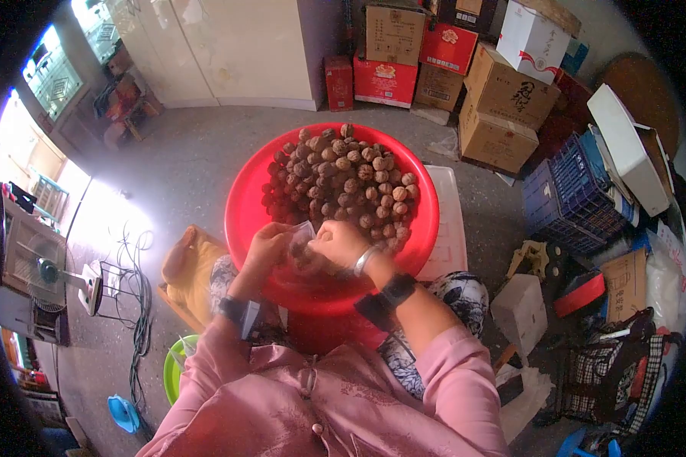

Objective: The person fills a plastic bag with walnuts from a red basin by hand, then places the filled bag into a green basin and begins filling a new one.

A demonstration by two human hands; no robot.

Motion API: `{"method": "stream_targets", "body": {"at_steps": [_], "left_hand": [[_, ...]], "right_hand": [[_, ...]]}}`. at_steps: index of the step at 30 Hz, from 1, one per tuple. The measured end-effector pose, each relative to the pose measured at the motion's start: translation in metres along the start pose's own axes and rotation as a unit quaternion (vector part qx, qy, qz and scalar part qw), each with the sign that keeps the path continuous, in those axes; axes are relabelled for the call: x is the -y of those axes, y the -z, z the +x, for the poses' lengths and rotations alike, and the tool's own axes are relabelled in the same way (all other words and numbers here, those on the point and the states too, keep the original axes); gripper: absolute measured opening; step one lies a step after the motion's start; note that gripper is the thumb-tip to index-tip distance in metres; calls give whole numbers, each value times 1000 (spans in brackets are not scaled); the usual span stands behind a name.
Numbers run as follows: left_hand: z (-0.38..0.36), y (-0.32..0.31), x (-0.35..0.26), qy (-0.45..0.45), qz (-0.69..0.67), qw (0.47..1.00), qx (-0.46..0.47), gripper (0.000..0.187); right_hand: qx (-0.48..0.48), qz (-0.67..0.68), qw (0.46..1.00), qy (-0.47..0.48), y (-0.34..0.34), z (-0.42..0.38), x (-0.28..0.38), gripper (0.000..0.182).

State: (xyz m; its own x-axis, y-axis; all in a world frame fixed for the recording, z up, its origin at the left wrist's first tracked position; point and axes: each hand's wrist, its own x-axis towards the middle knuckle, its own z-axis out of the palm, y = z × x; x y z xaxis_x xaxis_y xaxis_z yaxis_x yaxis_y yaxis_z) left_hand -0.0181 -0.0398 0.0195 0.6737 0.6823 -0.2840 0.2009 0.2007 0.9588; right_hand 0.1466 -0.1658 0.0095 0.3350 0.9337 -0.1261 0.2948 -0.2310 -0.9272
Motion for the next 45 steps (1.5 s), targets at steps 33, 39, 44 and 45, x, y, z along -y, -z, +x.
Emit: {"method": "stream_targets", "body": {"at_steps": [33, 39, 44, 45], "left_hand": [[11, 0, 23, -115, 75, 990, -32, 17], [-1, 0, 5, -54, 82, 995, 15, 26], [4, -6, 26, -129, 34, 983, 123, 59], [7, -12, 34, -205, 174, 962, 54, 64]], "right_hand": [[-95, -24, 994, -38, -16, 14, -18, 23], [-64, 175, 981, -63, -27, 21, -53, 30], [-71, 187, 978, -66, -28, 30, -69, 29], [-71, 211, 972, -72, -27, 30, -67, 29]]}}
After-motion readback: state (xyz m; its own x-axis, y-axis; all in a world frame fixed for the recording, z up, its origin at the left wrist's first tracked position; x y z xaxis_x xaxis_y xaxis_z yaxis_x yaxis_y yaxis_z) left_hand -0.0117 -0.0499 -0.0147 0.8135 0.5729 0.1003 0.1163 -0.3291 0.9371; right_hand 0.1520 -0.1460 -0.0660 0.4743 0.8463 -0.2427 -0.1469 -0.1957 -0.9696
